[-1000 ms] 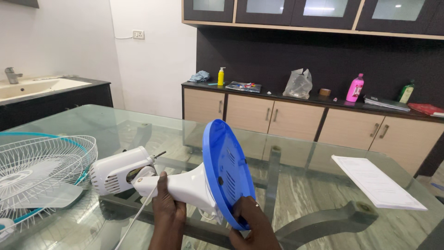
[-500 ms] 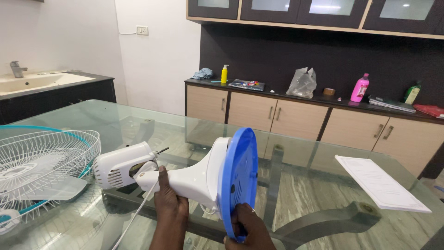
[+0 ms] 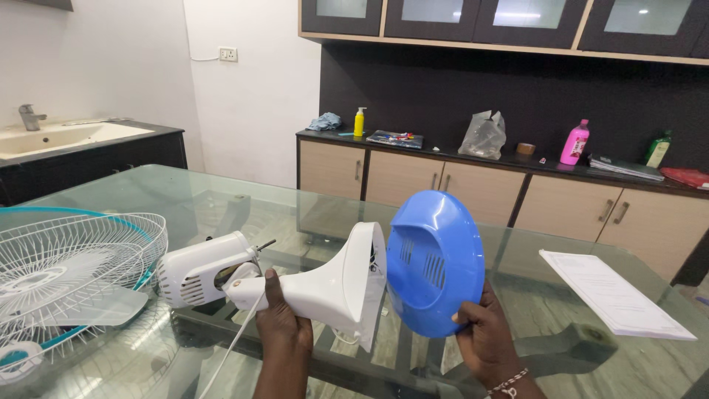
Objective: The person uses a screwdriver to tighten screws on the internal housing of a disassembled fan. They then pick up a blue plastic fan cover, align it with the housing, and secure it by tightening screws.
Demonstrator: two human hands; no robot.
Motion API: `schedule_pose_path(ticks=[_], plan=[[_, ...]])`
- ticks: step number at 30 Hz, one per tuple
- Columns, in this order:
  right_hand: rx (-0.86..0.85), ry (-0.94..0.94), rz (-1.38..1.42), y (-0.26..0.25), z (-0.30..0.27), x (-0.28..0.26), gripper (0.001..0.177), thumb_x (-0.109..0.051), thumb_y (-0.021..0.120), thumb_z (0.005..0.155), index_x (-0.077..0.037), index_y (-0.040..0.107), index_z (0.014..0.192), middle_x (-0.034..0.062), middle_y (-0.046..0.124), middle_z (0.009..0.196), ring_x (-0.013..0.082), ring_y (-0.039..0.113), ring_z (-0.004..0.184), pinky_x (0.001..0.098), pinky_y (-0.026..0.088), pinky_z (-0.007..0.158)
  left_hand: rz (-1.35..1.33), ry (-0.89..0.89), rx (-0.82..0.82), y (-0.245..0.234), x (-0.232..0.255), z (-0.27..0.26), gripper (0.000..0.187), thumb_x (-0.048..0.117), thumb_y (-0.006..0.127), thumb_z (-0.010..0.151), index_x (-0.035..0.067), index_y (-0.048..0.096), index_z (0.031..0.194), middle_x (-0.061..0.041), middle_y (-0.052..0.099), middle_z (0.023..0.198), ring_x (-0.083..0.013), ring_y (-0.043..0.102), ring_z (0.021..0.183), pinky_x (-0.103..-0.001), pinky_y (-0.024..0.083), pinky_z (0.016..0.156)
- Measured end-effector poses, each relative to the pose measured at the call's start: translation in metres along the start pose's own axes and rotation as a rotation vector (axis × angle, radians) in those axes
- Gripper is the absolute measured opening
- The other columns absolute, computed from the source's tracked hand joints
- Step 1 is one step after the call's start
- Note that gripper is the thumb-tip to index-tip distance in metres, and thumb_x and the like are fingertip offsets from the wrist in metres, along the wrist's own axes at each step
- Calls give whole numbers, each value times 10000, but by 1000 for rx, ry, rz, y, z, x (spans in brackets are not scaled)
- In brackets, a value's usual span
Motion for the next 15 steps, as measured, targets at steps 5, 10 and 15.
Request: schedule_pose_path(ticks=[5,10,15], plan=[[49,47,-160,-2,10,-7,585,107,466,615,-63,623,1153,14,629,896,138,585,831,299,486,806,1,13,-26,5,4,-3,645,328,783,843,67,509,1366,-81,656,1057,-231,687,950,-402,626,863],[-4,38,-163,-8,5,-4,674,113,528,643,-46,631,1290,46,591,871,174,522,776,361,465,747,18,-16,8,3,3,-4,657,377,786,829,44,514,1326,-95,664,1062,-234,698,959,-405,618,874],[38,113,-368,-52,9,8,685,189,596,647,-45,609,1290,79,700,980,186,633,906,357,502,831,10,-96,75,-1,2,2,677,426,777,821,0,522,1281,-133,681,1069,-275,711,991,-439,582,895]])
Point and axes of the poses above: each hand's wrist, its own z-axis towards the middle knuckle, its own y-axis out of the palm, x = y × z, the point moved 10 cm from there along z, towards the middle knuckle
